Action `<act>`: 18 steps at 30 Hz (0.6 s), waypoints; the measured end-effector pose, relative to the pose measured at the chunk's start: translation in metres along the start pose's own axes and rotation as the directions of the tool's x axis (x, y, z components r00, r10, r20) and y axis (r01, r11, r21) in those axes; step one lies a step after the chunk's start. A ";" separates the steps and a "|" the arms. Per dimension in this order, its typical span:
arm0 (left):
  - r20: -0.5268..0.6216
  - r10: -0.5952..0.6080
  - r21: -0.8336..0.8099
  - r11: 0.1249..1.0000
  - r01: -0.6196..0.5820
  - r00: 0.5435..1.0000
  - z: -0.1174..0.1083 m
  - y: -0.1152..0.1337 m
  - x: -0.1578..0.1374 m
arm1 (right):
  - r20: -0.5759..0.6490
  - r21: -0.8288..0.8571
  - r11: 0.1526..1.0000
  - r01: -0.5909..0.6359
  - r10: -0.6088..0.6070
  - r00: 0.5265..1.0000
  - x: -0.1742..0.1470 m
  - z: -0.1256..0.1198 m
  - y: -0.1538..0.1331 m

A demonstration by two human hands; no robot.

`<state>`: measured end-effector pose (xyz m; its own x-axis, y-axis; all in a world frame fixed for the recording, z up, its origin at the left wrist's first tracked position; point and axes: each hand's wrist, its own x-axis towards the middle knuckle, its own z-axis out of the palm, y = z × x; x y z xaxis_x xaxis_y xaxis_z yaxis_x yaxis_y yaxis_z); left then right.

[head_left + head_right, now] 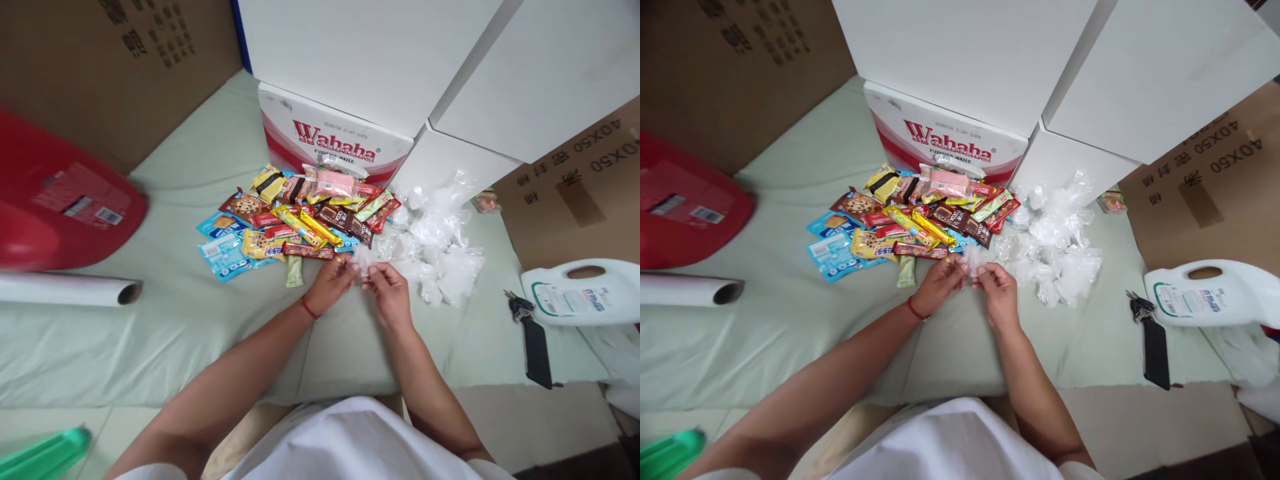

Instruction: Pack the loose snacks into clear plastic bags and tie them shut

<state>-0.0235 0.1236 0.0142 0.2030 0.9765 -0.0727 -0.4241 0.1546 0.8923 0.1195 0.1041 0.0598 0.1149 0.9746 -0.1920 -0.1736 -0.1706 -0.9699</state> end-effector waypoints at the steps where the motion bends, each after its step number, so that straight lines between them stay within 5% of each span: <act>1: -0.011 -0.007 -0.019 1.000 0.007 1.000 -0.001 0.000 0.001 | -0.050 0.034 0.999 -0.007 0.009 0.999 0.001 -0.003 -0.001; 5: -0.085 0.012 -0.113 0.993 -0.021 0.996 -0.006 0.005 0.004 | -0.210 0.146 0.989 0.020 0.011 0.978 0.000 -0.018 0.000; 11: -0.002 -0.107 -0.445 0.890 0.095 0.994 -0.007 0.012 0.007 | -0.054 0.069 0.982 -0.177 0.181 0.982 -0.026 -0.038 0.010; 15: 0.043 -0.087 -0.404 0.910 0.097 0.995 -0.007 0.011 0.005 | -0.220 0.138 0.990 -0.033 0.063 0.974 -0.024 -0.057 -0.006; 18: 0.087 -0.037 -0.241 0.969 0.057 0.996 -0.005 0.005 0.003 | -0.164 0.094 0.994 -0.055 0.070 0.984 -0.017 -0.060 -0.018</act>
<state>-0.0294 0.1281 0.0160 0.2943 0.9534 -0.0663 -0.6118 0.2413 0.7533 0.1791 0.0820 0.0713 0.2615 0.9233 -0.2814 -0.2710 -0.2096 -0.9395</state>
